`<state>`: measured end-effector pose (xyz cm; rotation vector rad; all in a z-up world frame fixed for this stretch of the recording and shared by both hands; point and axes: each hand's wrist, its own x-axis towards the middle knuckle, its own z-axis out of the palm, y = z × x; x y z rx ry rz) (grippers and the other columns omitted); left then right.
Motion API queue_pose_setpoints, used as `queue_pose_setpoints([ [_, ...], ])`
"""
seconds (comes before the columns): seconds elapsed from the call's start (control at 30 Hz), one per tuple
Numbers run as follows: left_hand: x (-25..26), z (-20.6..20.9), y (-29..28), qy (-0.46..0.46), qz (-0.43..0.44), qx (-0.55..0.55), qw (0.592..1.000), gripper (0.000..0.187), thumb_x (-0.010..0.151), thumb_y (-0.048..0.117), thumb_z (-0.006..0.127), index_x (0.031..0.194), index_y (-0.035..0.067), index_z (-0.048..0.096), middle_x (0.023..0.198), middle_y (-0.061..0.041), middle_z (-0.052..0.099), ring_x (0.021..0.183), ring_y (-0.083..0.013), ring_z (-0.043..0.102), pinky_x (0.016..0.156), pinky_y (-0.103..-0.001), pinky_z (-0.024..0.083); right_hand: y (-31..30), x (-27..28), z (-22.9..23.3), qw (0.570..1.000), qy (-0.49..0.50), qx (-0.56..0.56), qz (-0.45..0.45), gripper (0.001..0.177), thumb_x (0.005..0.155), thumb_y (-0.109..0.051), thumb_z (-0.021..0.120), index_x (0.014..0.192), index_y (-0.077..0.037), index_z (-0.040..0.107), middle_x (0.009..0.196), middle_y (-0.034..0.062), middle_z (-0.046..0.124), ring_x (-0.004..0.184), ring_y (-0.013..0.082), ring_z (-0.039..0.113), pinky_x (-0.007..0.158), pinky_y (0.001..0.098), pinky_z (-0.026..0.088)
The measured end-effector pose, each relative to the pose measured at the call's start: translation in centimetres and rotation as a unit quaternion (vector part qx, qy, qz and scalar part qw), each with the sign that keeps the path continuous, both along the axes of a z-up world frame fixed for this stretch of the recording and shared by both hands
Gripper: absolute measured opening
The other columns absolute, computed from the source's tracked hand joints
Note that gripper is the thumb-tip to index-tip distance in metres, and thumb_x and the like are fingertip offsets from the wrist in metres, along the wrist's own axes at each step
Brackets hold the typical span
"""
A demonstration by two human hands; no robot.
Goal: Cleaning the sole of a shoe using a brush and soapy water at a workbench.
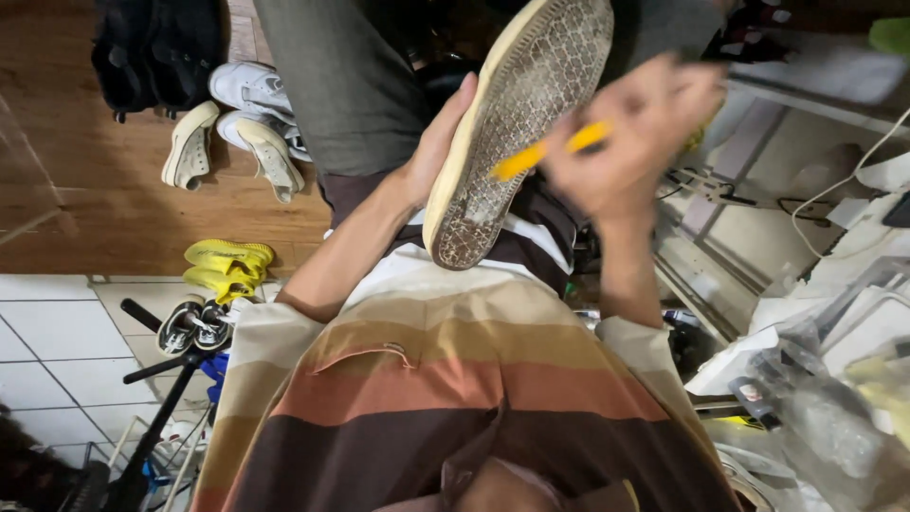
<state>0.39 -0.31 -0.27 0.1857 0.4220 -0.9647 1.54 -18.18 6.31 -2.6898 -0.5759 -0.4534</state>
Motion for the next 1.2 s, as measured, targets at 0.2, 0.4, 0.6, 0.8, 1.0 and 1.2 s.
queue_pose_setpoints([
  [0.2,-0.1,0.2,0.4,0.025,-0.04,0.013,0.999,0.076,0.079,0.06,0.045,0.108,-0.008,0.059,0.092,-0.027,0.066,0.077,-0.0311,0.066,0.07,-0.04,0.056,-1.3,-0.6,0.6,1.0,0.005,0.022,0.02,0.024,0.073,-0.021,0.061,0.061,-0.004,0.048,0.077,0.01,0.046,0.088,0.0318,0.042,0.085,0.044,0.028],
  [0.4,-1.4,0.2,-1.3,0.04,0.094,-0.02,0.995,0.066,0.089,0.05,0.055,0.128,-0.003,0.051,0.124,-0.024,0.056,0.112,-0.0331,0.057,0.102,-0.047,0.043,1.4,-2.0,1.0,0.998,-0.004,0.053,0.022,0.036,0.079,-0.032,0.064,0.06,-0.013,0.039,0.069,0.0033,0.038,0.076,0.0249,0.04,0.077,0.0405,0.029],
  [0.6,-1.5,1.0,-0.8,0.063,0.089,0.053,0.993,0.077,0.082,0.062,0.056,0.129,0.002,0.051,0.113,-0.027,0.058,0.095,-0.039,0.061,0.08,-0.053,0.051,-1.0,1.4,7.5,0.969,0.199,0.148,-0.007,0.043,0.09,-0.044,0.065,0.082,-0.006,0.046,0.078,0.0072,0.042,0.08,0.0311,0.046,0.076,0.0396,0.035],
  [0.8,-1.2,0.5,-0.2,0.054,0.064,0.042,0.996,0.084,0.08,0.067,0.053,0.129,-0.002,0.05,0.098,-0.034,0.063,0.079,-0.0439,0.066,0.059,-0.052,0.058,0.3,5.0,13.9,0.933,0.259,0.245,-0.048,0.025,0.086,-0.019,0.07,0.1,-0.002,0.059,0.09,0.0077,0.053,0.075,0.0133,0.049,0.067,0.0228,0.038],
  [1.0,-0.6,-0.7,-0.3,0.069,0.067,0.016,0.995,0.081,0.081,0.064,0.054,0.128,-0.002,0.053,0.097,-0.037,0.062,0.079,-0.0496,0.064,0.058,-0.058,0.057,2.8,11.8,16.2,0.98,0.046,0.185,-0.063,0.014,0.096,-0.011,0.073,0.102,-0.002,0.064,0.085,0.0105,0.059,0.072,0.0182,0.052,0.066,0.0262,0.041],
  [1.2,0.9,-0.4,0.8,0.058,0.01,-0.037,0.998,0.082,0.083,0.064,0.049,0.124,-0.006,0.053,0.096,-0.034,0.061,0.078,-0.0452,0.063,0.064,-0.054,0.055,5.4,17.5,14.8,0.997,-0.069,0.024,-0.008,0.01,0.092,-0.011,0.074,0.099,-0.005,0.07,0.085,0.0086,0.051,0.079,0.0261,0.052,0.071,0.0377,0.04],
])
